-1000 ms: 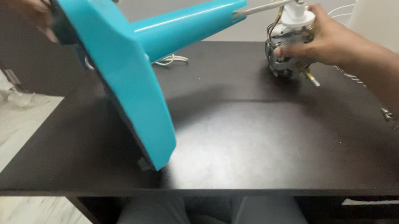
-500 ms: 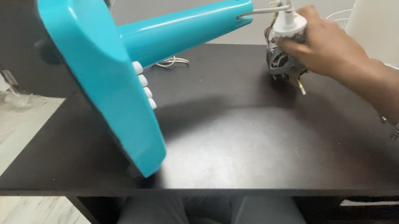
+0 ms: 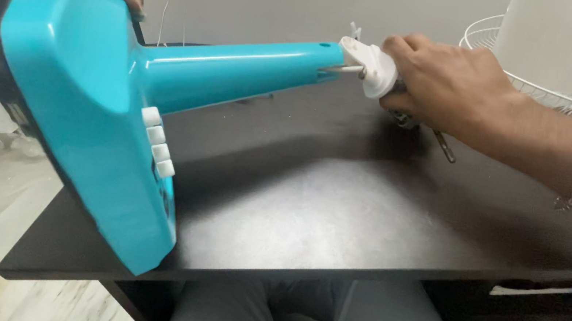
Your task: The person assembles a small electric fan by attaching the motor to the fan housing and securing the fan blade to the motor shaft using a screwdriver and screws.
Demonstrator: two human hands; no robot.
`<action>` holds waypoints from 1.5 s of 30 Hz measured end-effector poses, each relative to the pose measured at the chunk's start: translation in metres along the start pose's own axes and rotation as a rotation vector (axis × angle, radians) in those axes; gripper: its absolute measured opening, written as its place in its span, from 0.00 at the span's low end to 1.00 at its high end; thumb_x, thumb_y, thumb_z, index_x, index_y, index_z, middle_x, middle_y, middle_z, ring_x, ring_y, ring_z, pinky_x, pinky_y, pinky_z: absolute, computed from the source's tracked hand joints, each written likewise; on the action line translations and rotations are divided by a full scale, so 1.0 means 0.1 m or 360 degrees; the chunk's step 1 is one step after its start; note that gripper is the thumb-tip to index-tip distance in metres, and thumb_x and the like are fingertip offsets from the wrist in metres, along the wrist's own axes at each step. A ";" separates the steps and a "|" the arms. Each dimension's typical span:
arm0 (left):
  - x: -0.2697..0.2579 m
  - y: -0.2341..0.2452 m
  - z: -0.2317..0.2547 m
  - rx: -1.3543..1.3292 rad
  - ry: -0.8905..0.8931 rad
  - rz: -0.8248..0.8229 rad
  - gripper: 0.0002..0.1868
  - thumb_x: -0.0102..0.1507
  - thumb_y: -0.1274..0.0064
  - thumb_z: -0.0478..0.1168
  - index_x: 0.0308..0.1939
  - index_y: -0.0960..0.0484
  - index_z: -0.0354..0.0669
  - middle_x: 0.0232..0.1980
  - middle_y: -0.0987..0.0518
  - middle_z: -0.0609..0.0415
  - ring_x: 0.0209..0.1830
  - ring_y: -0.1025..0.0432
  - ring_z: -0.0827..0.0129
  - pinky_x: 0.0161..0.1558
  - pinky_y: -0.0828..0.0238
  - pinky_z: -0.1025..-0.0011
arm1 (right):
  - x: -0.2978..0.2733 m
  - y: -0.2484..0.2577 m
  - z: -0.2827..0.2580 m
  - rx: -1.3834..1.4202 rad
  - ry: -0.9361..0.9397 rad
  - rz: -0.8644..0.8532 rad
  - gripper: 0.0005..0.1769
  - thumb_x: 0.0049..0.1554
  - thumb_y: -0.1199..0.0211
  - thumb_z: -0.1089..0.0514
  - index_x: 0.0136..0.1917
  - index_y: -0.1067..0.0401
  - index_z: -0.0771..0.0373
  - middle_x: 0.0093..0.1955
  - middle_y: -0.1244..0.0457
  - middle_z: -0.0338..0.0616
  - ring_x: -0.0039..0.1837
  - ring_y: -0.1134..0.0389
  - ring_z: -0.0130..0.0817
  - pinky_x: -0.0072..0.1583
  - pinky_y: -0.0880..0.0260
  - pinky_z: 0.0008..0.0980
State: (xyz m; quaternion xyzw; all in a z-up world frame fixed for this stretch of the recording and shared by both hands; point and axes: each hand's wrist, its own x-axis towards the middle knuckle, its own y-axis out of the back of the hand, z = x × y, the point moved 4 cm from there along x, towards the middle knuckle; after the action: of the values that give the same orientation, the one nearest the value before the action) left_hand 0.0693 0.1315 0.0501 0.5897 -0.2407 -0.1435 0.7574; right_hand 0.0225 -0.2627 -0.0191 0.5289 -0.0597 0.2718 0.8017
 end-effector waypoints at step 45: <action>-0.49 -0.01 0.71 -0.0220 0.0093 0.0235 0.47 0.65 0.67 0.76 0.86 0.39 0.70 0.80 0.40 0.39 0.76 0.43 0.35 0.59 0.39 0.29 | -0.46 0.43 -0.21 -0.0181 -0.0223 -0.0734 0.43 0.53 0.34 0.34 0.78 0.41 0.45 0.61 0.31 0.37 0.57 0.26 0.33 0.54 0.21 0.36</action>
State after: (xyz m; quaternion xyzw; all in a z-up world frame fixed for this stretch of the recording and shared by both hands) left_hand -0.0101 0.0974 0.0530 0.5206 -0.2509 -0.0862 0.8115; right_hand -0.0423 -0.2492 -0.0105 0.5003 -0.0081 0.0406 0.8649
